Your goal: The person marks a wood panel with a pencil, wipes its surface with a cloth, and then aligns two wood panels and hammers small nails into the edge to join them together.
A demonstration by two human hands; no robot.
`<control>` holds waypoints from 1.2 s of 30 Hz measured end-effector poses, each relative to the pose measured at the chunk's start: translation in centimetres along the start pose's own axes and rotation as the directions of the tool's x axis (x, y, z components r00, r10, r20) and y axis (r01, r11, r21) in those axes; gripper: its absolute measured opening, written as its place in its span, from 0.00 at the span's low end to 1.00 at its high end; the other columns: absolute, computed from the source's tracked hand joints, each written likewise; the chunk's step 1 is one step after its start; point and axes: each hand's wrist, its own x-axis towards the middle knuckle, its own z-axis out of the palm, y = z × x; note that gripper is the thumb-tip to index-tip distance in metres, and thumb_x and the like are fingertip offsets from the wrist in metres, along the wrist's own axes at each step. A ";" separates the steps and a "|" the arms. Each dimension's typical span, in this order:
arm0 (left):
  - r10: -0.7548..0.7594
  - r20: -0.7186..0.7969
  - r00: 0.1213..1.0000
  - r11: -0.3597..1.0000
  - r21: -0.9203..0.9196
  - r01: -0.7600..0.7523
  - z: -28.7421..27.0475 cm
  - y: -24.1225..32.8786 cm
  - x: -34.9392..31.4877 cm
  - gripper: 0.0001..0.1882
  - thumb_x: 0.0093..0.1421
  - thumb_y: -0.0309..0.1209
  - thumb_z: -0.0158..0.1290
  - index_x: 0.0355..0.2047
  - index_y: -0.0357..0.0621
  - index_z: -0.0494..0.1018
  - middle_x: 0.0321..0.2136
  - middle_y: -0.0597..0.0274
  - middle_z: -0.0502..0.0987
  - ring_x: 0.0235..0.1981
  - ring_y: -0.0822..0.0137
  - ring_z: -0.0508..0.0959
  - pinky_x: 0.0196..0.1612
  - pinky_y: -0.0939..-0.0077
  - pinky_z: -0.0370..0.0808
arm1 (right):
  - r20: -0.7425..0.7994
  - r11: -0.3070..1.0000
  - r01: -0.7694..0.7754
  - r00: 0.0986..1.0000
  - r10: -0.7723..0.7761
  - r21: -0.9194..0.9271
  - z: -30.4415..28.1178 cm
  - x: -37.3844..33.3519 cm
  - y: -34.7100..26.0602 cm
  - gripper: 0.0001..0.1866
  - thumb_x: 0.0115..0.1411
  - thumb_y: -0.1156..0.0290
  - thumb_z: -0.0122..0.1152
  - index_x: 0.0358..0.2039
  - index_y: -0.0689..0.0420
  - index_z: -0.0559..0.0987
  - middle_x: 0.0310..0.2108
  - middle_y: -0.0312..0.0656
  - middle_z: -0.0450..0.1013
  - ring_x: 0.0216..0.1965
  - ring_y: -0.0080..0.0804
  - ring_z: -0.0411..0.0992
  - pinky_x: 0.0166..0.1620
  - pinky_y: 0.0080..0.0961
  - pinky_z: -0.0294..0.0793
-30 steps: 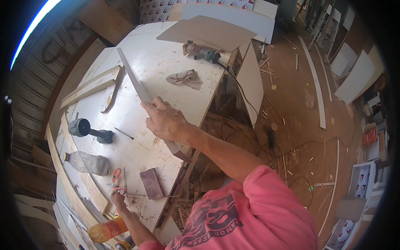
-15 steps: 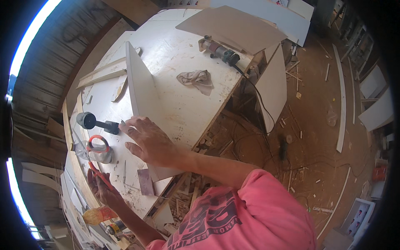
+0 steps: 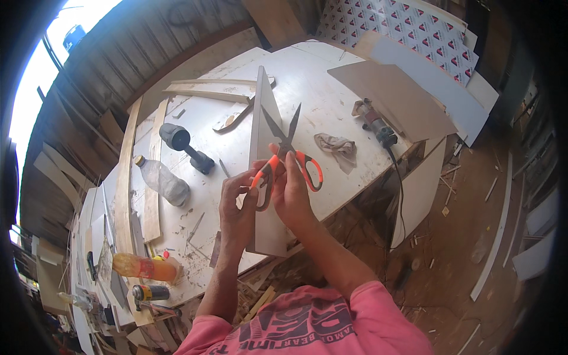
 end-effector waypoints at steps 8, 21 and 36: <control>-0.011 0.138 0.990 0.969 0.246 -0.023 -2.3 -0.8 0.0 0.26 0.54 0.24 0.54 0.54 0.45 0.65 0.56 0.49 0.62 0.58 0.51 0.63 0.59 0.61 0.63 | -0.055 0.946 0.264 0.959 -0.278 -0.188 0.5 1.3 -2.5 0.15 0.67 0.63 0.49 0.49 0.59 0.69 0.33 0.43 0.74 0.36 0.34 0.75 0.45 0.34 0.74; -0.151 0.246 0.957 0.978 0.177 0.109 0.0 -0.7 0.0 0.32 0.56 0.23 0.44 0.62 0.33 0.52 0.66 0.40 0.44 0.63 0.40 0.56 0.62 0.59 0.61 | 0.001 0.323 0.163 0.894 -0.448 -0.932 -5.2 2.6 -12.8 0.24 0.65 0.65 0.49 0.58 0.63 0.63 0.34 0.40 0.71 0.24 0.22 0.66 0.32 0.22 0.70; 0.003 0.648 0.761 0.744 0.507 -0.435 -2.5 -1.4 5.6 0.28 0.50 0.18 0.51 0.50 0.61 0.72 0.63 0.57 0.58 0.64 0.54 0.58 0.64 0.58 0.59 | -0.102 0.501 -0.160 0.985 0.142 -0.850 -11.6 6.5 -9.1 0.27 0.67 0.54 0.45 0.57 0.62 0.66 0.27 0.37 0.66 0.24 0.19 0.64 0.30 0.17 0.67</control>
